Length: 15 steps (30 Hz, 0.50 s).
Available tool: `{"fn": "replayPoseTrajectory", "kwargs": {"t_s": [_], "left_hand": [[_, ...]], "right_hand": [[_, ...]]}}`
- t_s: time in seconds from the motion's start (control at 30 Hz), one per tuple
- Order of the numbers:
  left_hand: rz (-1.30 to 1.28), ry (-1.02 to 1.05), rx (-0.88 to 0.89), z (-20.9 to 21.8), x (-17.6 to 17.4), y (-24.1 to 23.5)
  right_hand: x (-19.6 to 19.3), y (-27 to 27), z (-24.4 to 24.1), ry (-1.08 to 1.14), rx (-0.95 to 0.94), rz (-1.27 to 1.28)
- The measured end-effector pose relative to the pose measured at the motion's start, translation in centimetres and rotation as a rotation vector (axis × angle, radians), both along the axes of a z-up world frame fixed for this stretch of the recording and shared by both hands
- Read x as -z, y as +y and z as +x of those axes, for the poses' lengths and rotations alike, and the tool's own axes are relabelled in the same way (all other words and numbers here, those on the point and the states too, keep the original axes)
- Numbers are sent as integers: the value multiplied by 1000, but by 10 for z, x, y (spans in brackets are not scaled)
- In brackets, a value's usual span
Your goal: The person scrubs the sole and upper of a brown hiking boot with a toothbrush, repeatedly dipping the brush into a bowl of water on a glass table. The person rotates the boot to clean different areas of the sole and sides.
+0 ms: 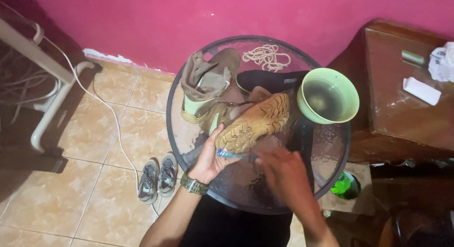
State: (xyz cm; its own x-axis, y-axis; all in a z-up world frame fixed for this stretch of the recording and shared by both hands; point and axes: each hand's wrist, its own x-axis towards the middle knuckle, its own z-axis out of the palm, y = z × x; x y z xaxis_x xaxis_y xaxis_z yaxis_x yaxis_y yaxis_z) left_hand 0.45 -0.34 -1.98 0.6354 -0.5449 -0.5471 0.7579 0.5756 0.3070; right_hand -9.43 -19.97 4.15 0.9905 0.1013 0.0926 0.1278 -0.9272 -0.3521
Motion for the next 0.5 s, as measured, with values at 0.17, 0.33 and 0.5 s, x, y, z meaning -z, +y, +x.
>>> {"fn": "replayPoseTrajectory", "kwargs": {"t_s": [0.17, 0.33, 0.5], "left_hand": [[-4, -45, 27, -1, -11, 1], [-32, -51, 43, -1, -4, 2], [-61, -53, 61, -1, -11, 3]], "right_hand": [[-16, -4, 3, 20, 77, 139], [-5, -13, 1, 99, 92, 197], [0, -16, 2, 107, 81, 357]]}}
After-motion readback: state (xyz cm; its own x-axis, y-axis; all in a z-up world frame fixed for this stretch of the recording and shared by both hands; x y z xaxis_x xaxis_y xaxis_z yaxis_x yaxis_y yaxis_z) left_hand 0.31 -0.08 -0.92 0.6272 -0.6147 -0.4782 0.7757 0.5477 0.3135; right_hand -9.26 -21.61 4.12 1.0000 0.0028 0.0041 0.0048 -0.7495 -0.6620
